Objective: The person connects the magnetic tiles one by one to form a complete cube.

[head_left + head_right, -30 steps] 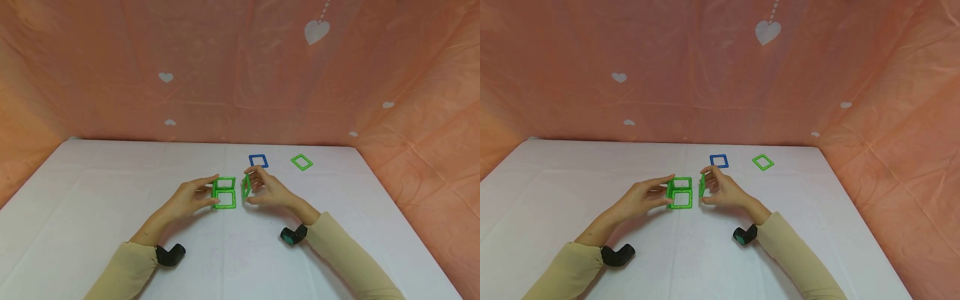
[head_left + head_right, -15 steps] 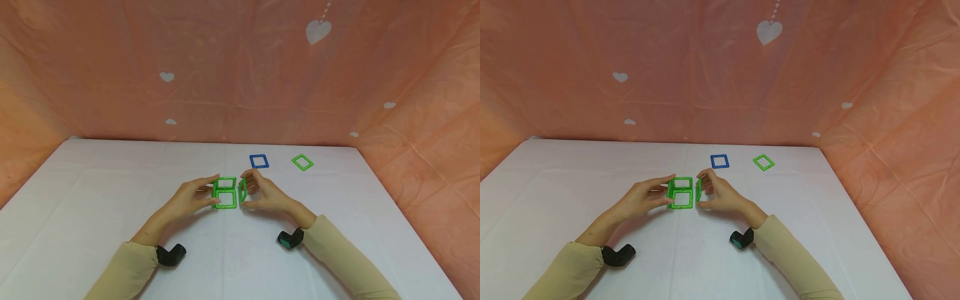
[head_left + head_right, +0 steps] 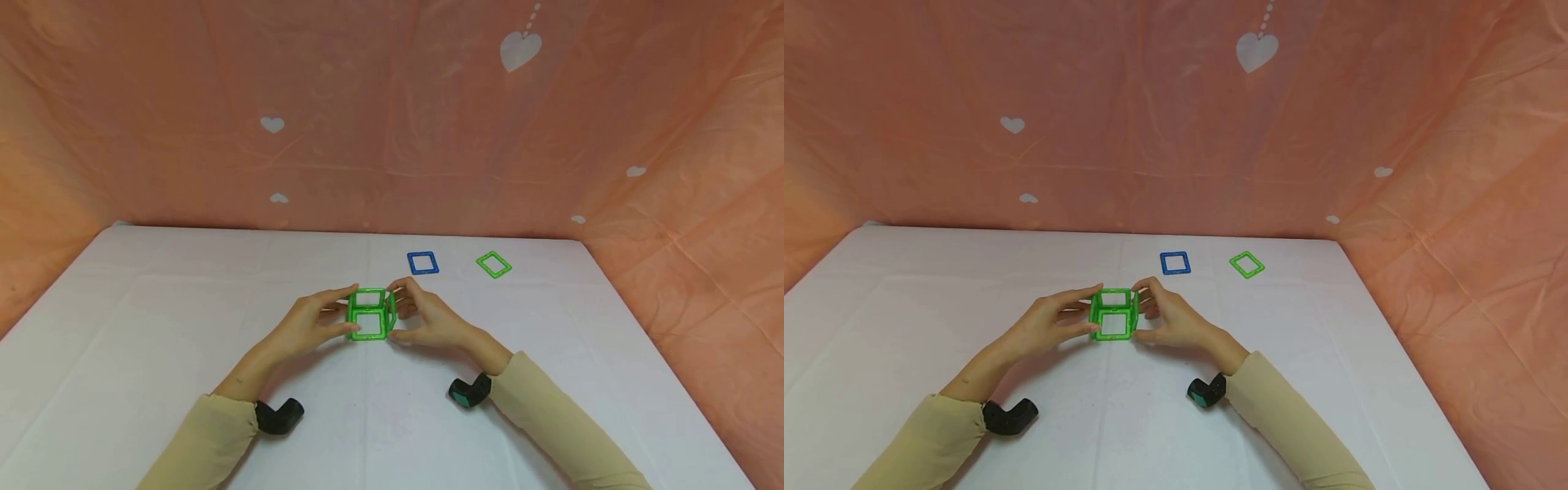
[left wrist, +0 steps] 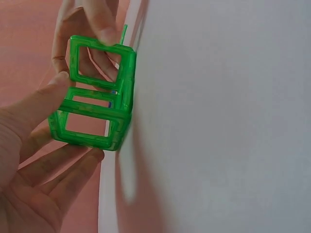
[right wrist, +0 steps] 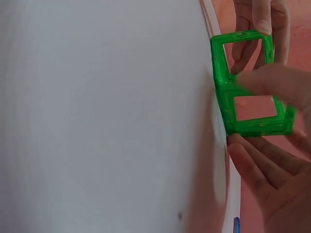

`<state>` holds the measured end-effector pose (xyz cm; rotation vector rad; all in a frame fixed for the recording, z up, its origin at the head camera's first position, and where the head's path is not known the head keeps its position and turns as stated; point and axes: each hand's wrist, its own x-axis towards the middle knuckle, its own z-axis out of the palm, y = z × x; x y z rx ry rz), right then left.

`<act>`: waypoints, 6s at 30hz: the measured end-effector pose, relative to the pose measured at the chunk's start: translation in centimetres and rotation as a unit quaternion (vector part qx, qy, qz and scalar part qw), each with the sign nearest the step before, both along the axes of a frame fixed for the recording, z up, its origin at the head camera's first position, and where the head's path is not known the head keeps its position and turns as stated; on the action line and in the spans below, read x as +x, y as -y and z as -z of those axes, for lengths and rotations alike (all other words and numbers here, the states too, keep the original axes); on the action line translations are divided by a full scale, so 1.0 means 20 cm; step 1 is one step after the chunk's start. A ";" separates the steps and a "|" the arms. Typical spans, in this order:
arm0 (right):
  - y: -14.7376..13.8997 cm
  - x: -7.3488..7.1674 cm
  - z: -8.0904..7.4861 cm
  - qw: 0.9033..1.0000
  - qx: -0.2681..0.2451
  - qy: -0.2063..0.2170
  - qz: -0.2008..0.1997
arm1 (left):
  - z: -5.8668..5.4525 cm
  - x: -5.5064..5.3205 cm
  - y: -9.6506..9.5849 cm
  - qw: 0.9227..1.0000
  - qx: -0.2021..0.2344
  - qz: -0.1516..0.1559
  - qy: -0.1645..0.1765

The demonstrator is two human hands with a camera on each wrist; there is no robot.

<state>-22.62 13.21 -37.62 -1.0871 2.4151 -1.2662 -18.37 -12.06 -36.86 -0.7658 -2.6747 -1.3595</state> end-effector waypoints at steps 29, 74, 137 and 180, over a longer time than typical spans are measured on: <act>-0.01 0.00 -0.02 0.999 -0.028 0.006 0.028 | -0.01 -0.01 -0.02 0.996 0.043 -0.007 0.081; -0.02 0.00 -0.07 0.994 -0.082 0.003 0.067 | -0.01 0.00 -0.05 0.994 0.078 -0.004 0.082; -0.04 -0.09 -0.03 0.992 -0.030 -0.034 0.118 | 0.02 -0.03 -0.08 0.997 0.029 -0.035 0.057; -0.06 -0.33 -0.04 0.966 0.161 -0.028 0.200 | 0.01 -0.04 -0.08 0.991 0.082 -0.022 0.107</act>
